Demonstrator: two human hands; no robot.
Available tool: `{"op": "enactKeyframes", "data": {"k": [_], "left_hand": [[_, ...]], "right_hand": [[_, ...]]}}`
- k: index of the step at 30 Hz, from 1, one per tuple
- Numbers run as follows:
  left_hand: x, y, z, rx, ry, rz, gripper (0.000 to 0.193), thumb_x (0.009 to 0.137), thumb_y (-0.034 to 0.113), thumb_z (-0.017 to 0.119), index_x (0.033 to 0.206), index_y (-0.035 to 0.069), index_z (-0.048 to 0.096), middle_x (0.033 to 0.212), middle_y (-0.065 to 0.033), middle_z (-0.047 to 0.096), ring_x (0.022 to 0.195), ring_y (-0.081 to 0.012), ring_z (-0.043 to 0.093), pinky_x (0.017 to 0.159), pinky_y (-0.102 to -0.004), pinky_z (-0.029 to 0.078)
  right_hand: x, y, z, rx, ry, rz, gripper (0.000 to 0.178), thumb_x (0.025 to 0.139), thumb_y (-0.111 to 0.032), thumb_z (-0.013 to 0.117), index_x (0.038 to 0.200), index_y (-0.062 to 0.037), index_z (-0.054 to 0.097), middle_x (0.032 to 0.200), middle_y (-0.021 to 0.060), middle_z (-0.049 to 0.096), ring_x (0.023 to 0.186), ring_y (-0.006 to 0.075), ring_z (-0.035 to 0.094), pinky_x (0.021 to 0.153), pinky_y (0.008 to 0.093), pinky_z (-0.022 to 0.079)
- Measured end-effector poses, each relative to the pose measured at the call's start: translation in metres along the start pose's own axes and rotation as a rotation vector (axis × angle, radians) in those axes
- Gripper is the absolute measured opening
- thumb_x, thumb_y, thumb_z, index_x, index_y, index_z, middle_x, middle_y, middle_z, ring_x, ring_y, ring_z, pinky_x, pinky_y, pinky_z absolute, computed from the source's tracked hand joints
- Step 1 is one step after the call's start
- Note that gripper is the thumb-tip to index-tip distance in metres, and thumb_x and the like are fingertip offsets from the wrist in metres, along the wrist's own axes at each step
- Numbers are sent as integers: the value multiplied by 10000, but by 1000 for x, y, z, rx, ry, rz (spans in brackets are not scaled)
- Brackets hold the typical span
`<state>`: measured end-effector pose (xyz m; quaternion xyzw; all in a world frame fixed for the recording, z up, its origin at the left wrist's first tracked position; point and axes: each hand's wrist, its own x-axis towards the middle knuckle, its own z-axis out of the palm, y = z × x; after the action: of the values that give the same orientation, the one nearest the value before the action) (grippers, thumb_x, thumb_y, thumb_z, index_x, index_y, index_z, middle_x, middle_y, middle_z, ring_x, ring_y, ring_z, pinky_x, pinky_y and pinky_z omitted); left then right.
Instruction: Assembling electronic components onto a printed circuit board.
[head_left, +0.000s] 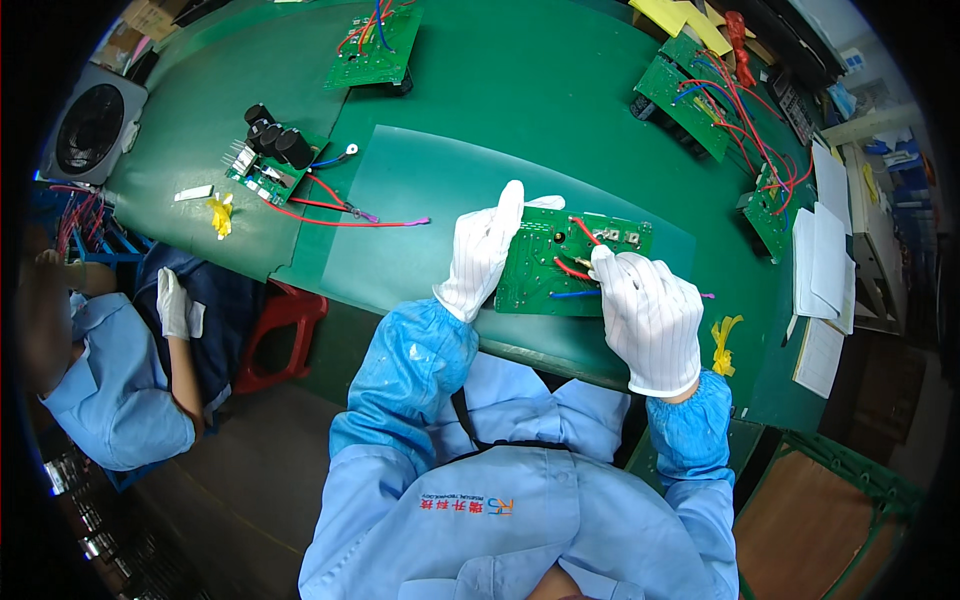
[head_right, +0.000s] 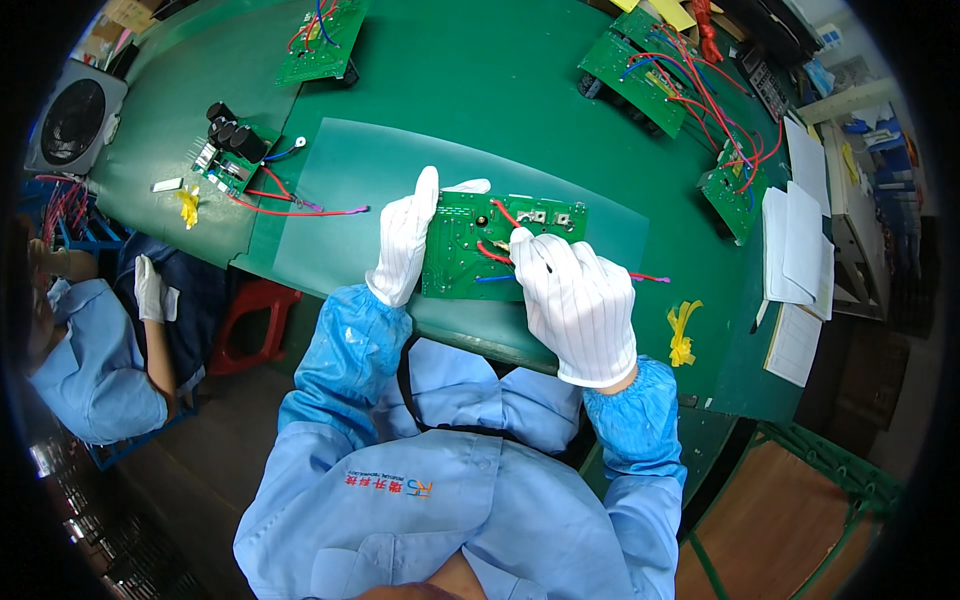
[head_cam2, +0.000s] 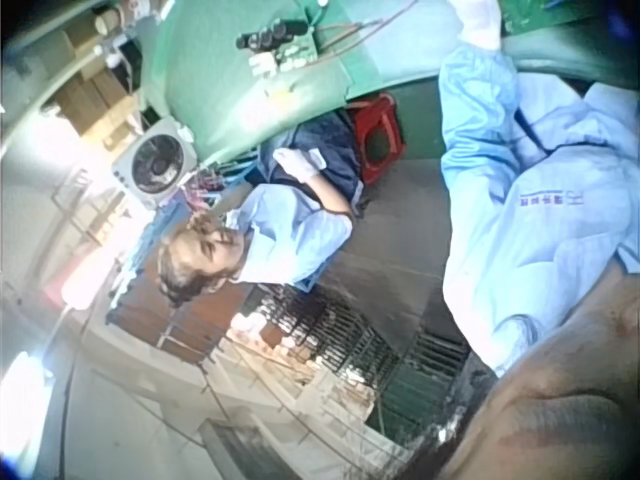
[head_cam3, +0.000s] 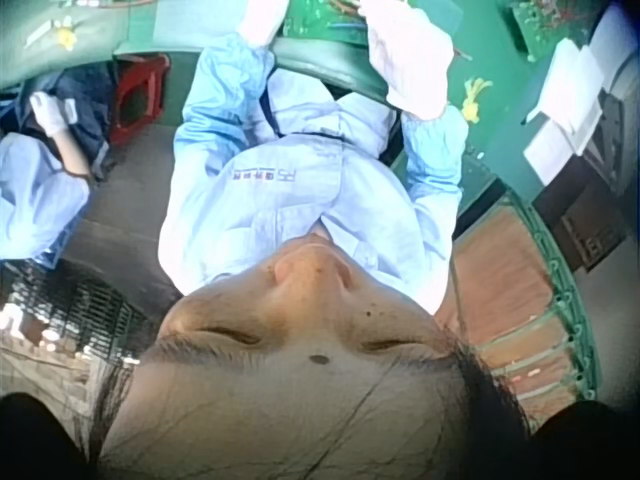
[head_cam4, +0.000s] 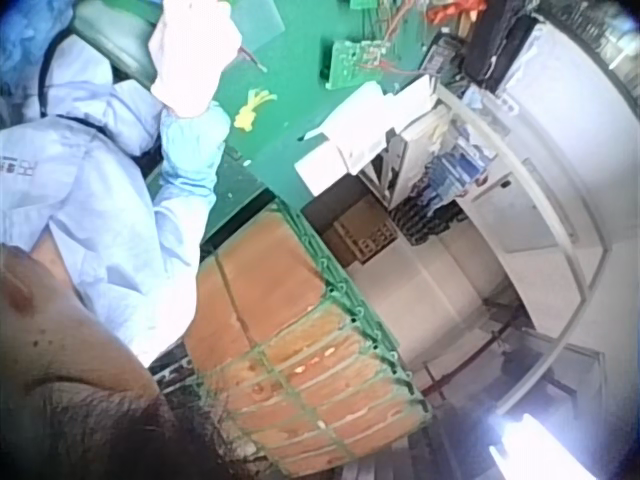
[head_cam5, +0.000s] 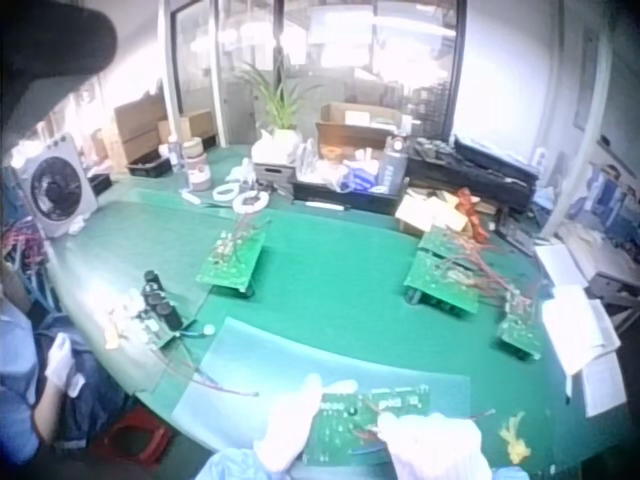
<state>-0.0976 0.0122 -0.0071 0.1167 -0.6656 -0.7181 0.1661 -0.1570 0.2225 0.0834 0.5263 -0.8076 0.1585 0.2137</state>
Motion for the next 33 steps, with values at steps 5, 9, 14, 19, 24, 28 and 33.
{"op": "enactKeyframes", "data": {"k": [5,9,14,19,24,28,33], "left_hand": [[-3,-11,0,55,68,44,345,1105,211,498,1126,-55,717,993,-147,783,689,-160,634,714,-294,531],[-2,-2,1,36,36,-44,535,1110,386,438,1140,-55,740,1024,-114,774,769,-93,656,752,-239,537],[-3,8,-1,35,6,-63,610,1113,455,409,1170,-53,741,1076,-98,766,832,-69,677,777,-212,541],[-3,-4,-2,92,19,-1,602,1118,440,403,1168,-55,741,1066,-97,768,834,-70,678,785,-214,541],[-3,11,-2,8,-18,-91,591,1119,432,404,1173,-50,741,1046,-96,769,833,-77,681,785,-217,545],[1,-32,-7,97,-34,179,306,1078,154,511,1293,-27,634,1042,-140,775,652,-214,615,642,-300,521],[1,-29,-5,267,-7,358,285,1056,72,544,1317,-24,606,1065,-150,773,704,-265,698,655,-329,556]], "right_hand": [[2,-6,2,-51,-1,-11,405,810,-62,742,1203,-89,648,928,29,655,681,186,618,527,318,441],[0,-4,5,-29,36,7,402,806,-53,745,1194,-88,648,924,30,655,671,186,611,521,320,438],[1,-4,7,-17,48,-3,383,799,-61,742,1170,-86,653,920,15,643,659,174,598,508,316,421],[3,-4,-1,40,-39,15,428,804,-20,757,1214,-83,656,915,68,684,708,228,652,555,332,480],[-2,-4,4,4,3,15,414,813,-65,757,1216,-90,666,933,39,666,707,203,637,545,328,461],[-13,-20,-4,22,26,54,493,821,-86,755,1303,-83,647,997,36,658,760,200,649,578,328,474],[-25,-48,-4,25,-90,208,574,822,-37,721,1384,-63,604,1089,79,653,868,238,673,655,361,525]]}}
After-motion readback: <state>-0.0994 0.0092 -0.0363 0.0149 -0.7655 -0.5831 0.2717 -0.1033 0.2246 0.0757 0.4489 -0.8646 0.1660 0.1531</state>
